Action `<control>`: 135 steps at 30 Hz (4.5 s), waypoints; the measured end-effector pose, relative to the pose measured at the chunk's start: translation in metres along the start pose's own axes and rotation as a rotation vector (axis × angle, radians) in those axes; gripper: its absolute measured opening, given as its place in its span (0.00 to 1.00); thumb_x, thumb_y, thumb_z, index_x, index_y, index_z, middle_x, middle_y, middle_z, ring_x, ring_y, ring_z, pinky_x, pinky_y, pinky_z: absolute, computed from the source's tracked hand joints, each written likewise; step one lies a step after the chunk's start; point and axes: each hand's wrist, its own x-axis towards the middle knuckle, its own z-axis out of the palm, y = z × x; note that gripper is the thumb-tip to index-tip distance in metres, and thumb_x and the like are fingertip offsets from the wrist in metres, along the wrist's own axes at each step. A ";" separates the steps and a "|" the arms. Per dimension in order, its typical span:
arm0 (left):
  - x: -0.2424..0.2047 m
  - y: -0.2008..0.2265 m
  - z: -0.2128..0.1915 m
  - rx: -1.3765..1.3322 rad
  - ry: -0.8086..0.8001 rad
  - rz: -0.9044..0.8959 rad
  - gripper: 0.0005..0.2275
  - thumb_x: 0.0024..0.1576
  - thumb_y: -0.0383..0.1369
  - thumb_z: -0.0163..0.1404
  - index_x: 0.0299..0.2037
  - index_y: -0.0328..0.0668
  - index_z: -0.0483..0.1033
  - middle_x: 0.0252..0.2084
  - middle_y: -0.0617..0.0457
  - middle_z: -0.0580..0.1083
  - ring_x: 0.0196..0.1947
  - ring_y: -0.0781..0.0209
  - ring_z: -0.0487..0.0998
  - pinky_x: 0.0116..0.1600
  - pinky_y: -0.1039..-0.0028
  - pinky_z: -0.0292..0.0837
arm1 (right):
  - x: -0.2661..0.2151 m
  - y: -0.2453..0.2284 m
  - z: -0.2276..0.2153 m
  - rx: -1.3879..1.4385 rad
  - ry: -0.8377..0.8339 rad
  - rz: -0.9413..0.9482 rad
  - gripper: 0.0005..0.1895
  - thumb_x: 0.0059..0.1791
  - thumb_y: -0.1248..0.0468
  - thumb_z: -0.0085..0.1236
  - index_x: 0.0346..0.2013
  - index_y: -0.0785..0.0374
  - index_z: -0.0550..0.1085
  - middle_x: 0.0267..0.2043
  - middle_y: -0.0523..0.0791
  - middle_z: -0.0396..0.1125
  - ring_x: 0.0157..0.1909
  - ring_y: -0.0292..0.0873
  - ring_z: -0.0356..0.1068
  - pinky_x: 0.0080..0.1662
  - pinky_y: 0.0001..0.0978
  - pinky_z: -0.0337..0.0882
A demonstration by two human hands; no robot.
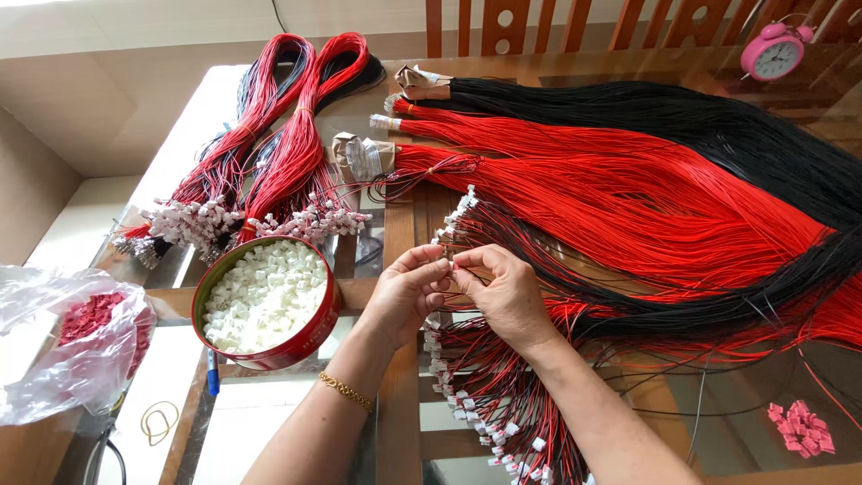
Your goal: Attach plastic connectors to the ends of pre-cut electrical wires to assemble harnesses.
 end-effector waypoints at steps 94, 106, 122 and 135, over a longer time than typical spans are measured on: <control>-0.026 0.025 0.000 1.283 -0.085 0.344 0.09 0.63 0.27 0.56 0.52 0.37 0.82 0.37 0.51 0.79 0.29 0.63 0.69 0.34 0.74 0.64 | -0.025 -0.046 -0.176 -0.418 -0.148 -0.196 0.06 0.46 0.67 0.60 0.36 0.63 0.80 0.39 0.45 0.76 0.38 0.44 0.75 0.44 0.32 0.74; -0.026 0.015 -0.005 1.029 -0.076 0.382 0.06 0.71 0.24 0.51 0.54 0.29 0.77 0.43 0.47 0.77 0.38 0.65 0.74 0.41 0.80 0.66 | -0.140 0.009 -0.283 -0.999 -0.068 0.600 0.10 0.44 0.57 0.54 0.23 0.52 0.82 0.24 0.37 0.70 0.29 0.41 0.67 0.37 0.30 0.66; -0.024 0.016 -0.008 1.093 -0.051 0.353 0.06 0.69 0.23 0.52 0.53 0.31 0.78 0.39 0.49 0.77 0.32 0.67 0.70 0.34 0.80 0.62 | -0.131 -0.001 -0.273 -0.928 -0.052 0.715 0.09 0.47 0.57 0.59 0.37 0.54 0.83 0.33 0.38 0.76 0.31 0.42 0.72 0.39 0.35 0.71; -0.028 0.019 -0.004 1.158 -0.019 0.343 0.07 0.68 0.24 0.53 0.53 0.33 0.80 0.37 0.50 0.78 0.29 0.67 0.69 0.31 0.79 0.61 | -0.137 0.019 -0.284 -0.965 -0.016 0.790 0.07 0.44 0.59 0.60 0.28 0.56 0.83 0.27 0.39 0.74 0.30 0.41 0.72 0.41 0.32 0.70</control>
